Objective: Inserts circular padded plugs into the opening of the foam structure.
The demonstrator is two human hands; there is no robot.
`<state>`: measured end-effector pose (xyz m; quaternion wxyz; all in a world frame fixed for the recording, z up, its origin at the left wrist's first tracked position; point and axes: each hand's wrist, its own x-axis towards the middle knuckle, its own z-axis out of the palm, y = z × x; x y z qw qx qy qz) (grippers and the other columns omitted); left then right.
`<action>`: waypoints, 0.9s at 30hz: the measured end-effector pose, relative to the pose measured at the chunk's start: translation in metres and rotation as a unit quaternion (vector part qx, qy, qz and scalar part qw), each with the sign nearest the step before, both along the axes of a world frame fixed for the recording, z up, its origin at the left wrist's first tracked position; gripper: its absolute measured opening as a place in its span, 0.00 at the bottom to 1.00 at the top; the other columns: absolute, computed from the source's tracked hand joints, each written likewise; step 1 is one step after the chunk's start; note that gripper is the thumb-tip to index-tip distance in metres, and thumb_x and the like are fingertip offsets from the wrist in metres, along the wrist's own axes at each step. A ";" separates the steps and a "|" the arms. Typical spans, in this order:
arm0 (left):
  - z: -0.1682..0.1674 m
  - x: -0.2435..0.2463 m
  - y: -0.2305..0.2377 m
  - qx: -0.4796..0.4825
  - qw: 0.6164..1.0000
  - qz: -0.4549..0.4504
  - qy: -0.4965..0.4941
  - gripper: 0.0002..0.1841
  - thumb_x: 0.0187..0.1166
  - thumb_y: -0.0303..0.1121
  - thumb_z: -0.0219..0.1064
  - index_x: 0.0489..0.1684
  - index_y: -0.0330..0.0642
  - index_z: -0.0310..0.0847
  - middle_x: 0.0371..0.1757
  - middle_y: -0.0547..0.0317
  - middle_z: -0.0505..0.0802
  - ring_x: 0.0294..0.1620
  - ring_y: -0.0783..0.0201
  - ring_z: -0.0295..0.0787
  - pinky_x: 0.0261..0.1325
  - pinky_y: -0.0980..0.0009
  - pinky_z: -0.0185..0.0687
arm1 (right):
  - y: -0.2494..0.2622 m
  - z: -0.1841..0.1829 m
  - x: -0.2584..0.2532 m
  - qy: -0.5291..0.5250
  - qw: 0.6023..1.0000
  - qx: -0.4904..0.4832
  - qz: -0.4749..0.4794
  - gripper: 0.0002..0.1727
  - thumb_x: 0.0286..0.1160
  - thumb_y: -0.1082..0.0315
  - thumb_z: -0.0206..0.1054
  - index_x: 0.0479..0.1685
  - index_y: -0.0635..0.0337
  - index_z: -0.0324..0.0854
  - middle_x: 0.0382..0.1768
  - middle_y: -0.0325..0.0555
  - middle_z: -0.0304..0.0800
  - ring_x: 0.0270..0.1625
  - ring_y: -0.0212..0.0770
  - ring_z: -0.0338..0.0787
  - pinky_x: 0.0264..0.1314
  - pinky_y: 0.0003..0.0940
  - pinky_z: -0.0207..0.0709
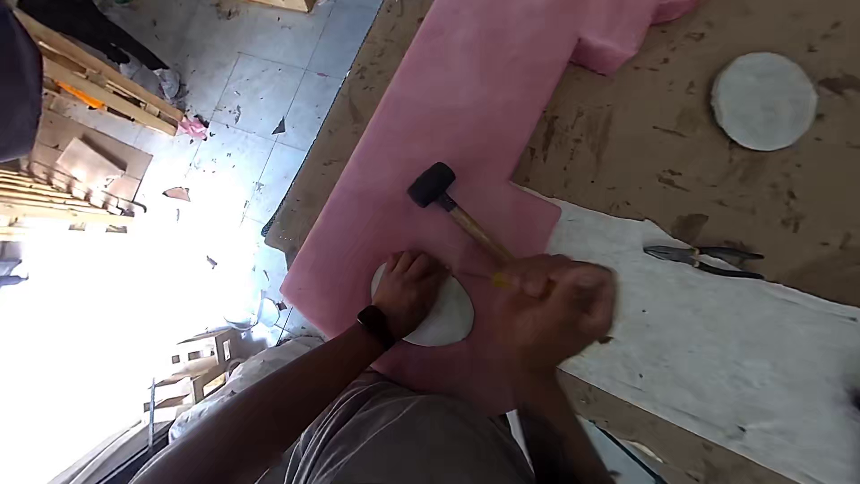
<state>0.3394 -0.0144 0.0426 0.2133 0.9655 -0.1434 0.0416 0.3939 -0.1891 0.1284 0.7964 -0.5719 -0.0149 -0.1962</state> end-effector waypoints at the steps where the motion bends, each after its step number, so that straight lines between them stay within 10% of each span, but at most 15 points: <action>1: 0.001 -0.007 -0.004 -0.009 1.000 0.008 0.014 0.17 0.81 0.40 0.63 0.65 0.62 0.90 0.69 0.64 0.88 0.76 0.59 0.77 0.82 0.54 0.67 | -0.008 0.010 0.008 -0.010 1.000 -0.014 0.012 0.13 0.92 0.52 0.53 0.42 0.47 0.76 0.22 0.32 0.78 0.26 0.39 0.83 0.34 0.42 0.86; 6: 0.012 -0.055 -0.032 -0.016 0.995 0.043 0.094 0.25 0.82 0.47 0.60 0.80 0.63 0.79 0.93 0.69 0.65 0.98 0.58 0.39 0.98 0.45 0.33 | -0.095 0.061 0.038 0.068 0.969 -0.231 0.060 0.10 0.90 0.58 0.57 0.59 0.50 0.74 0.30 0.35 0.80 0.22 0.37 0.82 0.24 0.35 0.84; 10: 0.010 -0.057 -0.036 -0.037 0.996 0.046 0.072 0.25 0.81 0.50 0.62 0.78 0.65 0.80 0.92 0.70 0.67 0.97 0.59 0.44 0.97 0.44 0.41 | -0.191 0.022 0.033 0.270 0.801 -0.530 0.065 0.20 0.88 0.53 0.60 0.63 0.60 0.80 0.40 0.54 0.87 0.33 0.51 0.88 0.33 0.56 0.85; 14: 0.010 -0.065 -0.030 -0.094 0.992 0.077 0.046 0.20 0.80 0.45 0.65 0.69 0.62 0.87 0.87 0.70 0.75 0.95 0.61 0.52 0.97 0.45 0.46 | -0.266 -0.066 0.049 0.356 0.685 -0.628 0.102 0.16 0.88 0.54 0.63 0.60 0.55 0.85 0.41 0.57 0.91 0.42 0.58 0.91 0.46 0.68 0.81; 22: 0.033 -0.104 0.076 -0.092 0.936 0.339 -0.009 0.22 0.81 0.43 0.62 0.70 0.47 0.85 0.82 0.56 0.81 0.88 0.53 0.68 0.89 0.46 0.62 | -0.263 -0.056 0.031 0.231 0.754 -0.614 0.043 0.24 0.83 0.55 0.66 0.70 0.61 0.81 0.74 0.66 0.77 0.80 0.66 0.73 0.80 0.70 0.66; 27: 0.029 -0.104 0.127 -0.084 0.913 0.400 0.000 0.23 0.82 0.44 0.61 0.73 0.49 0.83 0.80 0.56 0.82 0.84 0.55 0.72 0.86 0.47 0.66 | -0.099 -0.033 0.022 0.156 0.740 -0.629 0.180 0.39 0.72 0.36 0.71 0.81 0.45 0.75 0.74 0.50 0.78 0.74 0.57 0.79 0.65 0.63 0.80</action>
